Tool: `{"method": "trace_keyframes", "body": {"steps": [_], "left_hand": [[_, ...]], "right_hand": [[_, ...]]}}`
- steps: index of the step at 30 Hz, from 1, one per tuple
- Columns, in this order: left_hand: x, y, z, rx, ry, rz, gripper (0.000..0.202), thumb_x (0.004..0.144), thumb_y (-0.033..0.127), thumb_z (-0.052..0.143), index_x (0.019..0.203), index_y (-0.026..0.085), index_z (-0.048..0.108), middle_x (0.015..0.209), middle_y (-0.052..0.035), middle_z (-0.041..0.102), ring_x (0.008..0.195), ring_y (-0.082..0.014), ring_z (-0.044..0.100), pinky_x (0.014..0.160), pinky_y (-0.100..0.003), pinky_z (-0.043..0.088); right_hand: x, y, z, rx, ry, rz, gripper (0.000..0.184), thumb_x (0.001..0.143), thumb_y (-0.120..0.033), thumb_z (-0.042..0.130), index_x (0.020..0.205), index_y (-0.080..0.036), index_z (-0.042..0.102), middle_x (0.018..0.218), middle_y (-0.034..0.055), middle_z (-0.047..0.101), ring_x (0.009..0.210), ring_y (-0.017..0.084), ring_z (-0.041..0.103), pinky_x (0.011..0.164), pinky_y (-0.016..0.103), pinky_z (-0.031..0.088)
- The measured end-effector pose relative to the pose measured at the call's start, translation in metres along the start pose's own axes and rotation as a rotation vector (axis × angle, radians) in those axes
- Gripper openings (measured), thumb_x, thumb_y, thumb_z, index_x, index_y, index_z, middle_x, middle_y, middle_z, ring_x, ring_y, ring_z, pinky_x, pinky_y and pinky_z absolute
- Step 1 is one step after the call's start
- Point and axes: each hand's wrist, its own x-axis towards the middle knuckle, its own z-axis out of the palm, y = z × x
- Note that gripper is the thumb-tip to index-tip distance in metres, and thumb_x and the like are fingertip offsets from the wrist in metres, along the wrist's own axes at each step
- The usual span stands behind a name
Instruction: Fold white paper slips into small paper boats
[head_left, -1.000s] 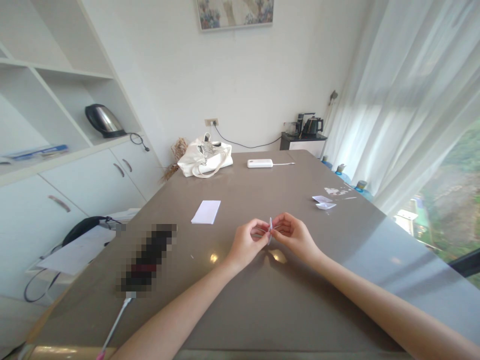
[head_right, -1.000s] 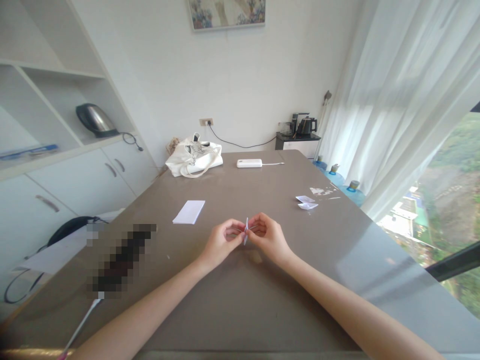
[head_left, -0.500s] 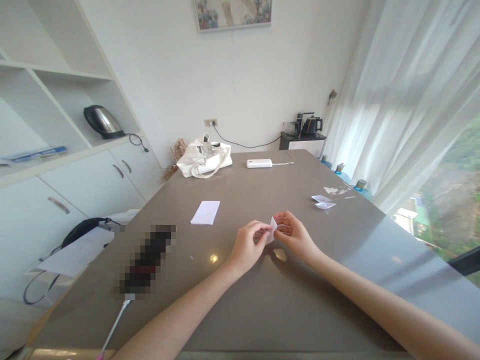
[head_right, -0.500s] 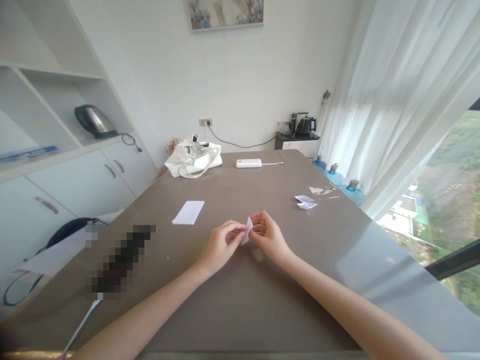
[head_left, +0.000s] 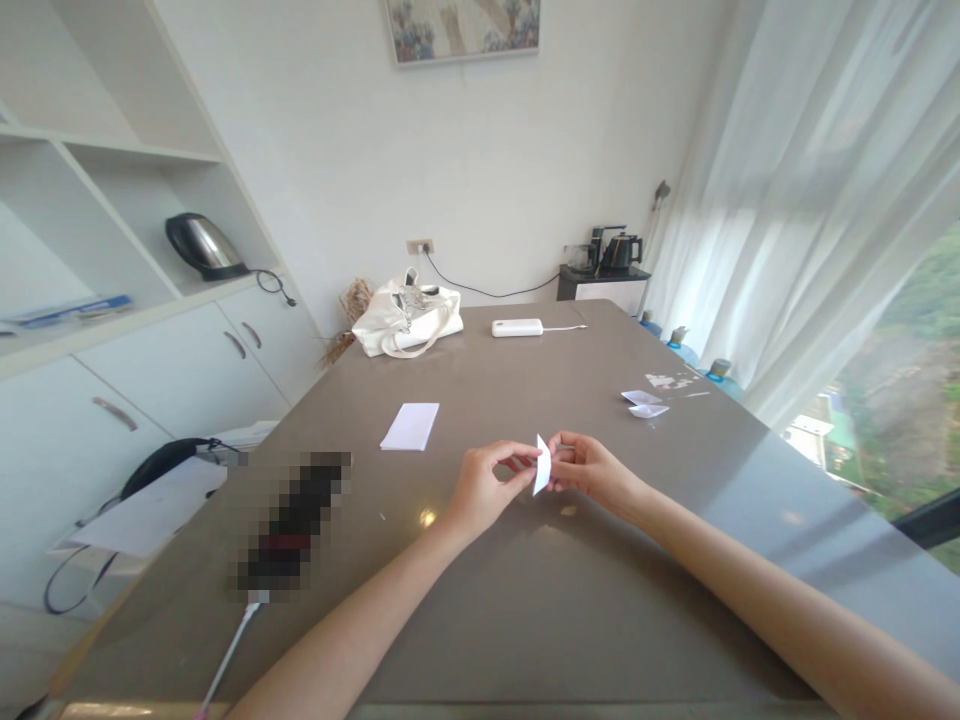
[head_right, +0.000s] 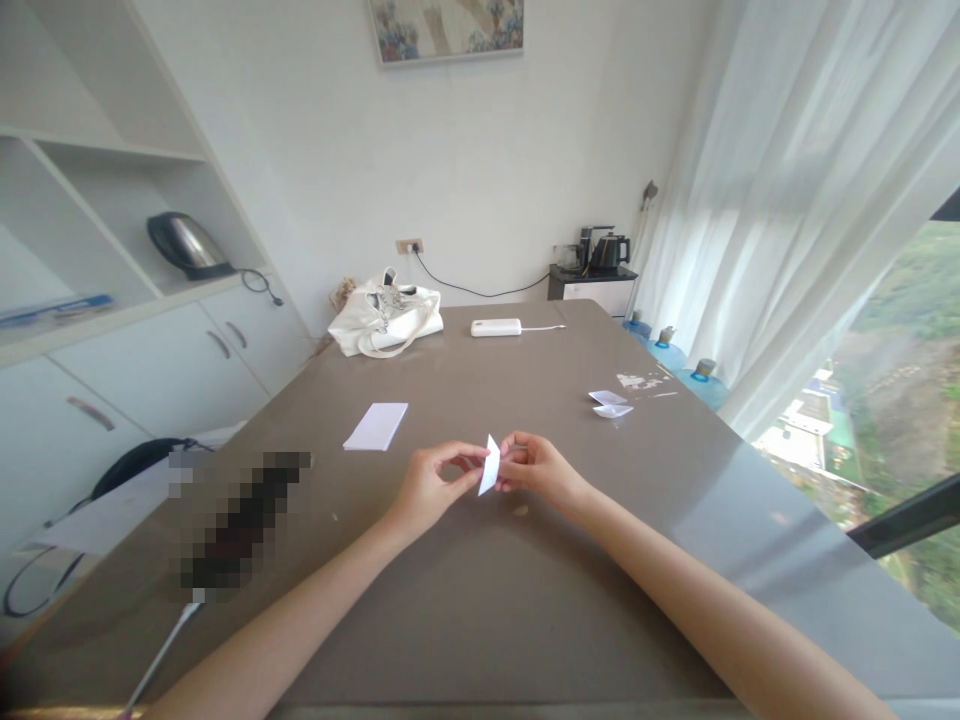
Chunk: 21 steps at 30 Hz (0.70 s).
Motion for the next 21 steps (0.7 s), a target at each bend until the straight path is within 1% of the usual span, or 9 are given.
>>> {"method": "trace_keyframes", "body": {"steps": [3,5,8,11,13,17,19,21], "left_hand": [[-0.0009,0.0029,-0.0029,0.115,0.003,0.071,0.022,0.073,0.012,0.067,0.093,0.021,0.069,0.089,-0.0032,0.071,0.079,-0.0158,0.064,0.075,-0.026,0.049],[-0.0017,0.0031,-0.0041,0.150,-0.006,0.104,0.023,0.073,0.011,0.067,0.093,0.022,0.068,0.090,-0.0027,0.070,0.082,-0.0163,0.064,0.077,-0.027,0.049],[-0.0027,0.0018,-0.0048,0.165,-0.024,0.144,0.019,0.074,0.014,0.067,0.092,0.022,0.066,0.087,-0.0020,0.070,0.083,-0.0162,0.065,0.079,-0.028,0.048],[-0.0028,0.0001,-0.0053,0.193,-0.028,0.164,0.010,0.076,0.017,0.066,0.085,0.022,0.064,0.080,-0.0010,0.069,0.077,-0.0149,0.065,0.075,-0.026,0.049],[-0.0024,-0.0005,-0.0055,0.218,-0.026,0.178,0.005,0.077,0.017,0.065,0.078,0.021,0.063,0.076,-0.0002,0.067,0.074,-0.0139,0.064,0.072,-0.024,0.048],[-0.0015,-0.0009,-0.0052,0.240,-0.007,0.193,0.010,0.077,0.015,0.064,0.070,0.019,0.058,0.073,0.0003,0.064,0.072,-0.0135,0.062,0.069,-0.023,0.046],[-0.0013,-0.0011,-0.0052,0.243,0.003,0.182,0.011,0.077,0.014,0.063,0.069,0.019,0.056,0.071,0.0005,0.063,0.071,-0.0135,0.062,0.068,-0.023,0.045],[-0.0012,-0.0016,-0.0056,0.259,0.005,0.179,0.013,0.077,0.014,0.061,0.067,0.019,0.056,0.070,0.0006,0.061,0.070,-0.0133,0.061,0.067,-0.022,0.045]], "right_hand": [[0.0003,0.0019,-0.0007,0.001,-0.040,0.013,0.031,0.067,-0.033,0.074,0.082,-0.016,0.053,0.068,-0.0006,0.063,0.060,0.011,0.061,0.057,0.022,0.046],[0.0001,0.0024,-0.0004,-0.008,-0.058,0.022,0.030,0.067,-0.032,0.074,0.083,-0.016,0.053,0.067,-0.0014,0.063,0.058,0.010,0.060,0.055,0.020,0.045],[-0.0004,0.0023,0.0009,-0.051,-0.078,0.028,0.030,0.066,-0.031,0.074,0.083,-0.016,0.054,0.065,-0.0019,0.062,0.055,0.010,0.059,0.052,0.020,0.045],[-0.0009,0.0013,0.0022,-0.081,-0.093,0.013,0.030,0.066,-0.031,0.074,0.082,-0.015,0.055,0.065,-0.0019,0.061,0.053,0.009,0.057,0.051,0.019,0.044],[-0.0010,-0.0001,0.0028,-0.096,-0.090,0.002,0.029,0.065,-0.032,0.074,0.080,-0.015,0.055,0.064,-0.0022,0.060,0.052,0.008,0.055,0.050,0.019,0.043],[-0.0002,-0.0029,0.0030,-0.109,-0.049,0.009,0.028,0.062,-0.032,0.076,0.073,-0.015,0.057,0.059,-0.0032,0.059,0.050,0.008,0.053,0.049,0.019,0.042],[0.0007,-0.0028,0.0024,-0.095,-0.028,0.019,0.027,0.061,-0.031,0.077,0.072,-0.014,0.060,0.059,-0.0022,0.061,0.051,0.009,0.054,0.051,0.020,0.042],[0.0018,-0.0017,0.0015,-0.060,-0.018,0.032,0.025,0.062,-0.030,0.077,0.074,-0.013,0.063,0.064,-0.0001,0.064,0.056,0.010,0.058,0.056,0.020,0.045]]}}
